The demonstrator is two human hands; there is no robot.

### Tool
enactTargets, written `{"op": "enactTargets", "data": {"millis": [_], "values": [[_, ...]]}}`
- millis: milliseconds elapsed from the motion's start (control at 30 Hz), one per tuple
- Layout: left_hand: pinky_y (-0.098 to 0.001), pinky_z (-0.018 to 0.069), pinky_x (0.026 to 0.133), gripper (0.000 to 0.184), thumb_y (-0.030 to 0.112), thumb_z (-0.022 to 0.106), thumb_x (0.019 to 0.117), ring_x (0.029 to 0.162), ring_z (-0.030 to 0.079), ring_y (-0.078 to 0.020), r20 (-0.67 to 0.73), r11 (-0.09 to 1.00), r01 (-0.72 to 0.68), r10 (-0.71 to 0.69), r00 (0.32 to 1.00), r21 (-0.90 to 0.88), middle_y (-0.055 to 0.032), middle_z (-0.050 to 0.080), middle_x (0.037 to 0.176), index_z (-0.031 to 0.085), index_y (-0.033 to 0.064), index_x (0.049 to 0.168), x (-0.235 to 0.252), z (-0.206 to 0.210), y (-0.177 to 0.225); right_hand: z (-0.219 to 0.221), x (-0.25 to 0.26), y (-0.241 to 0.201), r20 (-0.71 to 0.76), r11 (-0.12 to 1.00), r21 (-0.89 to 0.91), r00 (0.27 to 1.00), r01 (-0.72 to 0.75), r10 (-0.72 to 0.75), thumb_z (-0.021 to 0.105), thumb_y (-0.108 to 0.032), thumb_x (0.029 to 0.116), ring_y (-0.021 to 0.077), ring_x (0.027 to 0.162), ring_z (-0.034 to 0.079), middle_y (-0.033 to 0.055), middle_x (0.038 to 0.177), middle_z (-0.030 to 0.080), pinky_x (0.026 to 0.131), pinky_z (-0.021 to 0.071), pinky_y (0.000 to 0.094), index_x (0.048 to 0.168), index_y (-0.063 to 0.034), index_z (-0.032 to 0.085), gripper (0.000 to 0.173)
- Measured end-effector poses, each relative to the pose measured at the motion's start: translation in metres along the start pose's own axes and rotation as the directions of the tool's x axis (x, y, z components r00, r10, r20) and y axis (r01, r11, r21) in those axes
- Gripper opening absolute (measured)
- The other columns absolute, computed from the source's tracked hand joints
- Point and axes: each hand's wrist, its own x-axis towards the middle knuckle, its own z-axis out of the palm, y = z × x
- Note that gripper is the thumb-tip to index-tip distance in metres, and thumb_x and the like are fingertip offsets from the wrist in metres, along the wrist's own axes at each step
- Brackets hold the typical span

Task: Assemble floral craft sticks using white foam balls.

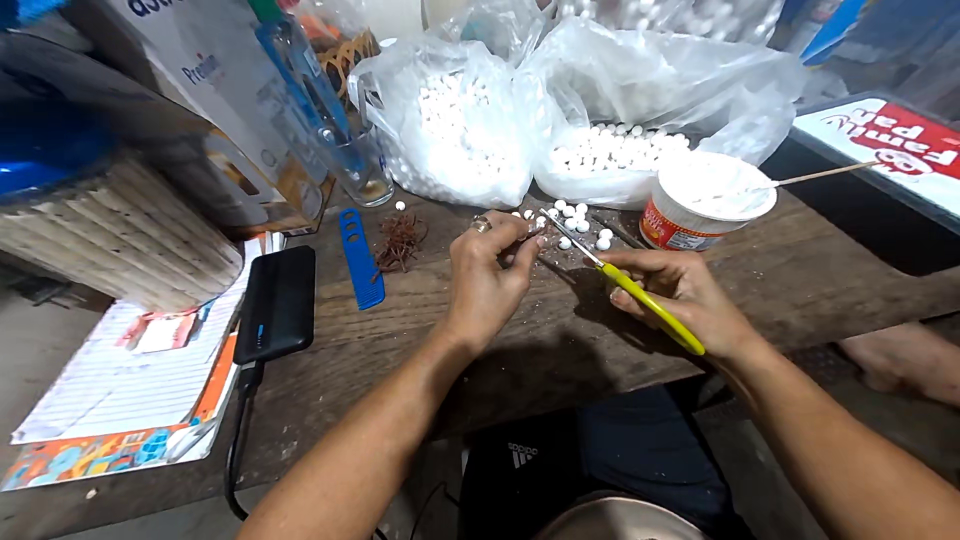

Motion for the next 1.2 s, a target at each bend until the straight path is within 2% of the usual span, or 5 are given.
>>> {"op": "enactTargets", "data": {"millis": [467,633,900,1067,1200], "values": [[-0.0159,0.0529,0.066,0.006,-0.001,0.069,0.0920,0.071,0.063,-0.0043,-0.023,0.993,0.112,-0.113,0.993,-0.026,-0.0099,0.066,0.085,0.071,-0.0040,0.088,0.001,-0.001,-0.002,-0.005,-0.003,0.002,-0.103,0.937,-0.345,0.990,0.050,-0.091,0.072,-0.019,0.0888,-0.0081,0.066,0.060,-0.0080,0.081,0.070,0.061,0.0511,0.0098,0.118,-0.0004,0.070,0.034],[-0.0136,0.0548,0.066,0.005,-0.002,0.069,0.0933,0.069,0.064,0.0022,0.016,0.966,0.218,-0.218,0.976,-0.136,-0.0060,0.070,0.087,0.070,-0.0057,0.097,0.003,-0.003,-0.001,-0.001,-0.012,-0.003,0.049,0.596,-0.798,0.995,0.093,-0.090,0.065,-0.030,0.0911,0.0378,0.088,0.068,0.0214,0.103,0.069,0.074,0.0552,0.0555,0.125,-0.0003,0.071,0.046],[-0.0129,0.0557,0.075,0.009,-0.003,0.064,0.0935,0.080,0.066,0.0032,0.015,0.988,0.105,-0.104,0.995,-0.111,-0.0070,0.069,0.094,0.070,-0.0072,0.098,0.005,-0.002,0.005,-0.060,-0.030,-0.002,-0.363,0.937,-0.344,0.929,-0.061,-0.073,0.071,-0.013,0.0883,-0.0063,0.055,0.053,-0.0127,0.064,0.058,0.054,0.0458,0.0120,0.077,-0.0146,0.061,0.015],[-0.0097,0.0509,0.077,0.010,-0.003,0.064,0.0914,0.084,0.062,0.0043,0.008,0.997,-0.023,0.023,1.000,-0.076,-0.0082,0.067,0.095,0.071,-0.0081,0.095,0.021,0.013,0.014,-0.109,-0.009,-0.003,-0.590,0.987,-0.142,0.807,-0.081,-0.018,0.060,-0.018,0.1021,-0.0035,0.045,0.041,-0.0112,0.070,0.051,0.043,0.0390,0.0123,0.125,-0.0108,0.059,0.024],[-0.0118,0.0511,0.072,0.012,0.001,0.061,0.0938,0.077,0.061,0.0014,0.059,0.997,0.015,-0.011,0.998,-0.074,-0.0076,0.063,0.090,0.069,-0.0071,0.096,0.029,0.031,0.021,-0.110,0.000,-0.015,-0.508,0.924,-0.382,0.829,0.025,-0.232,0.055,-0.015,0.1051,-0.0070,0.053,0.046,-0.0104,0.076,0.058,0.050,0.0409,0.0096,0.110,-0.0046,0.069,0.018]]}}
